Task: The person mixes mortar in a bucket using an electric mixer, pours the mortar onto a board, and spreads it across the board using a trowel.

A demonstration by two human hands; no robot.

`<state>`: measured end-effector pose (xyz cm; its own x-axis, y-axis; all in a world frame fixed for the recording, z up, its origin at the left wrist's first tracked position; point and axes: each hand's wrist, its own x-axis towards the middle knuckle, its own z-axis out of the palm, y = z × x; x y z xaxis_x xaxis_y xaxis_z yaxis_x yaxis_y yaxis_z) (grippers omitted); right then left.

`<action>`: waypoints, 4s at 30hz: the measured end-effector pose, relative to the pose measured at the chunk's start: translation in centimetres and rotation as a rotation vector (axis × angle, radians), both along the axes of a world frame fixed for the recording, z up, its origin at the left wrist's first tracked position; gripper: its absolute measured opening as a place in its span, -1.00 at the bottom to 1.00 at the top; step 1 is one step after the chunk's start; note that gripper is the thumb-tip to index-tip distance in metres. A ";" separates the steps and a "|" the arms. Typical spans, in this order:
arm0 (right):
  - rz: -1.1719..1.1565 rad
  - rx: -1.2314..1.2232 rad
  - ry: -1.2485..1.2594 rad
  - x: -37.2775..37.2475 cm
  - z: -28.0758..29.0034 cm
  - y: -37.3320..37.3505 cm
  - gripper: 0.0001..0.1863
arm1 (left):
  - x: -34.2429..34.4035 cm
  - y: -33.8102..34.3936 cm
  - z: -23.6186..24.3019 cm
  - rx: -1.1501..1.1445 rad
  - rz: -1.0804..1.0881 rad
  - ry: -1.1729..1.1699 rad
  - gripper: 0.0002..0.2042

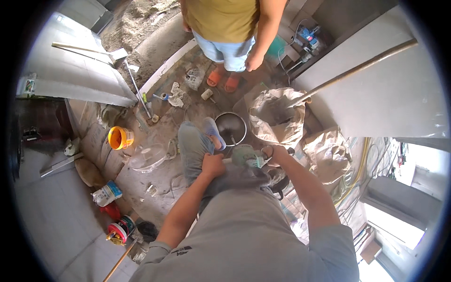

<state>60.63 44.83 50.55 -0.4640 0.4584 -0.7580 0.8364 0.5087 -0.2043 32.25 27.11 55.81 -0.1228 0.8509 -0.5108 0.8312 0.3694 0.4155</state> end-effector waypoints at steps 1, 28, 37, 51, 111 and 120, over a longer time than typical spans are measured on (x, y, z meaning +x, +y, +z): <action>0.027 0.020 0.059 -0.8 0.9 0.5 -0.28 | 0.1 -0.2 -0.1 -0.001 0.013 -0.003 -0.77; 0.644 0.202 0.237 -13.1 9.0 11.7 -0.66 | 1.9 0.4 -1.8 0.237 0.257 -0.072 -0.71; 0.387 0.203 0.276 -9.3 11.4 6.3 -0.75 | 1.3 -1.2 -2.4 0.217 0.234 -0.087 -0.62; 0.018 0.223 0.309 0.9 6.0 -3.3 -0.57 | 1.9 -1.5 1.5 -0.211 -0.070 -0.085 -0.64; -1.812 0.325 0.910 -14.9 8.2 -55.4 -0.70 | 3.8 -6.7 17.2 -0.074 -1.292 -0.388 -0.68; -1.887 0.507 0.601 -13.7 14.1 -58.6 -0.66 | 10.9 -7.5 19.7 -0.140 -1.435 -0.468 -0.70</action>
<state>46.95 -13.80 64.65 0.6496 0.6472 -0.3988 0.1799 -0.6406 -0.7465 43.17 19.58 75.50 0.9348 0.0476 -0.3520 0.3175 -0.5566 0.7678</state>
